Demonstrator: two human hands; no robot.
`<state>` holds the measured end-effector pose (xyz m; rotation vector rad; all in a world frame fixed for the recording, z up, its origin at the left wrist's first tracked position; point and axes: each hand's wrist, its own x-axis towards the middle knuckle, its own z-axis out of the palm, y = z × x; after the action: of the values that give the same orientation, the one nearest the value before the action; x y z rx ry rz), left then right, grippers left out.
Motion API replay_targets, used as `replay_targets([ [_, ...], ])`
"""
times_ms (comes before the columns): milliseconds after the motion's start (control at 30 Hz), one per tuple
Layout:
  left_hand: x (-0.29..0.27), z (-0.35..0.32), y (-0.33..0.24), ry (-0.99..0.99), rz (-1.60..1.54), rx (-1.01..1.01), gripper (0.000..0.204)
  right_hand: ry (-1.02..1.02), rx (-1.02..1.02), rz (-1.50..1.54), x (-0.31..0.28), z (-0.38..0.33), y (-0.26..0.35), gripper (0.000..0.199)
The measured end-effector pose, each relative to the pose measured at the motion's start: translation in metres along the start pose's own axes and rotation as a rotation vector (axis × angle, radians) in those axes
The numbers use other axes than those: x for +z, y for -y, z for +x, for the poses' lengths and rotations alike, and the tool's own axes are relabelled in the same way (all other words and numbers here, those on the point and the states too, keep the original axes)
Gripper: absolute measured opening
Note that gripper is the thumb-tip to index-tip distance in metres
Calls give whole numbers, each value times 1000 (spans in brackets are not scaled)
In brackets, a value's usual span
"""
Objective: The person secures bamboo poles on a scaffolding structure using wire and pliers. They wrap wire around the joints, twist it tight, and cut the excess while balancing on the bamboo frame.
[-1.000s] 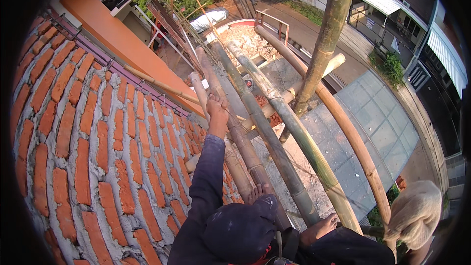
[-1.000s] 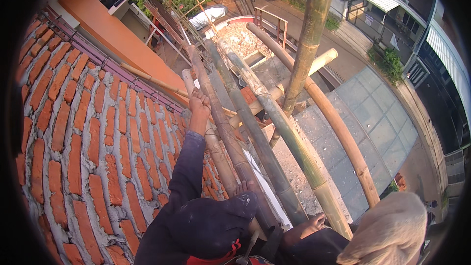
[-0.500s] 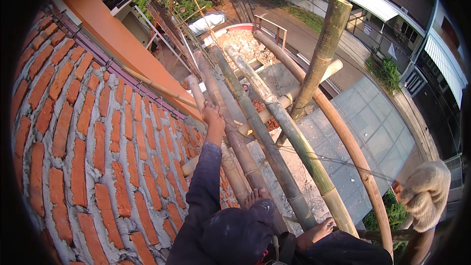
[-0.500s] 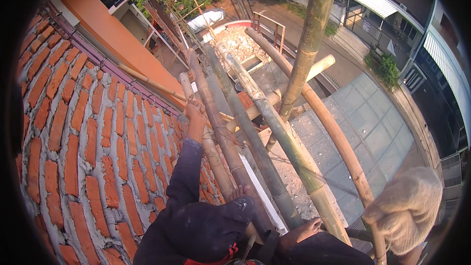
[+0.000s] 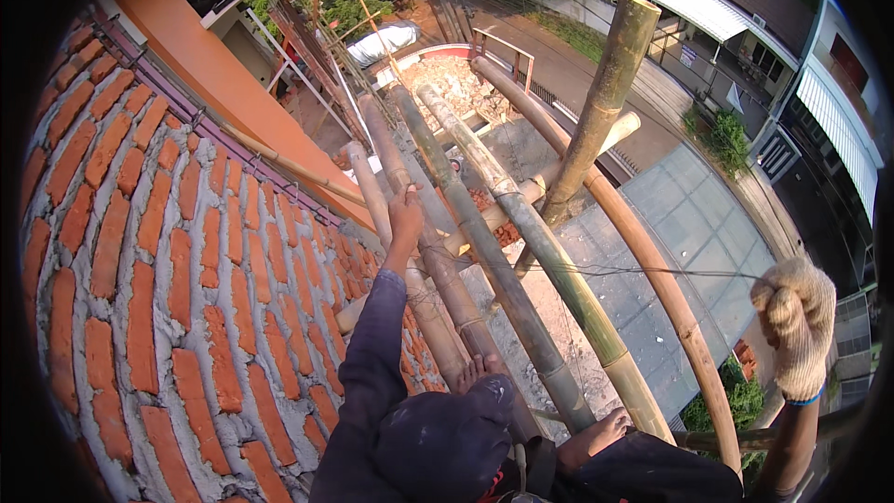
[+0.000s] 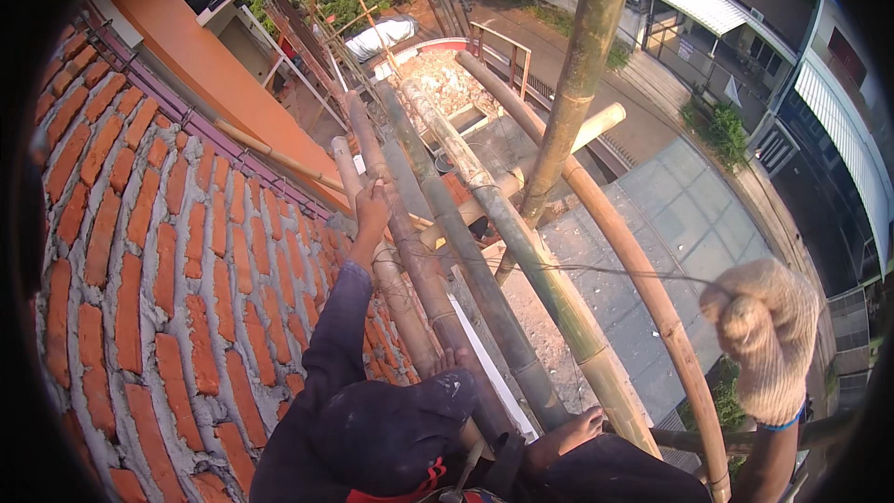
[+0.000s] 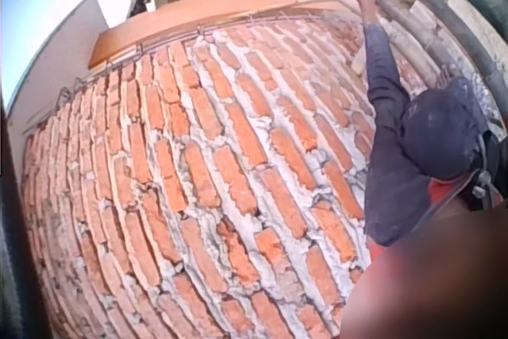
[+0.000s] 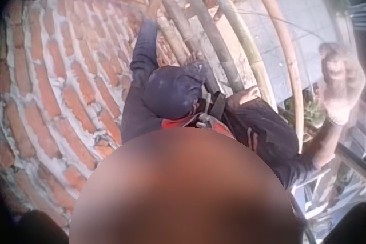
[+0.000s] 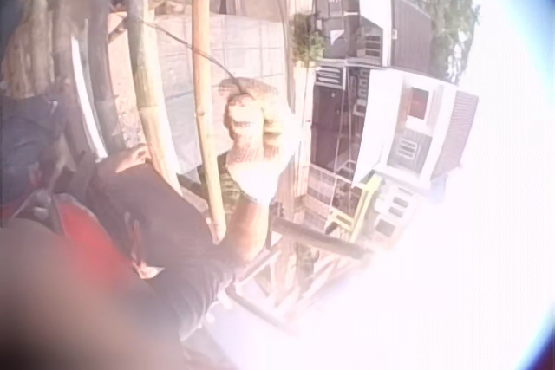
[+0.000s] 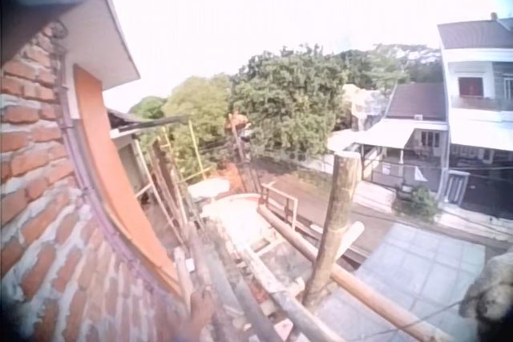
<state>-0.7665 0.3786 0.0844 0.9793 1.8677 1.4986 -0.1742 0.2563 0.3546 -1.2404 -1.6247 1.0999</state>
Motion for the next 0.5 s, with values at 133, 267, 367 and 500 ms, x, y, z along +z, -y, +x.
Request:
replay_targets([
  [133,11,-15,-13,93,-713,-182,23,-89,59,-1490,20,67,-32,18],
  [267,11,4,-45,-150,-889,-98,23,1453,91,-916,81,-22,-66,20],
  [367,8,3,-52,-298,-360,-32,24,1095,-200,-102,37,-41,-49,19],
  [500,25,-23,-48,-61,-485,-62,26,-309,-49,-148,-34,32,-31,26],
])
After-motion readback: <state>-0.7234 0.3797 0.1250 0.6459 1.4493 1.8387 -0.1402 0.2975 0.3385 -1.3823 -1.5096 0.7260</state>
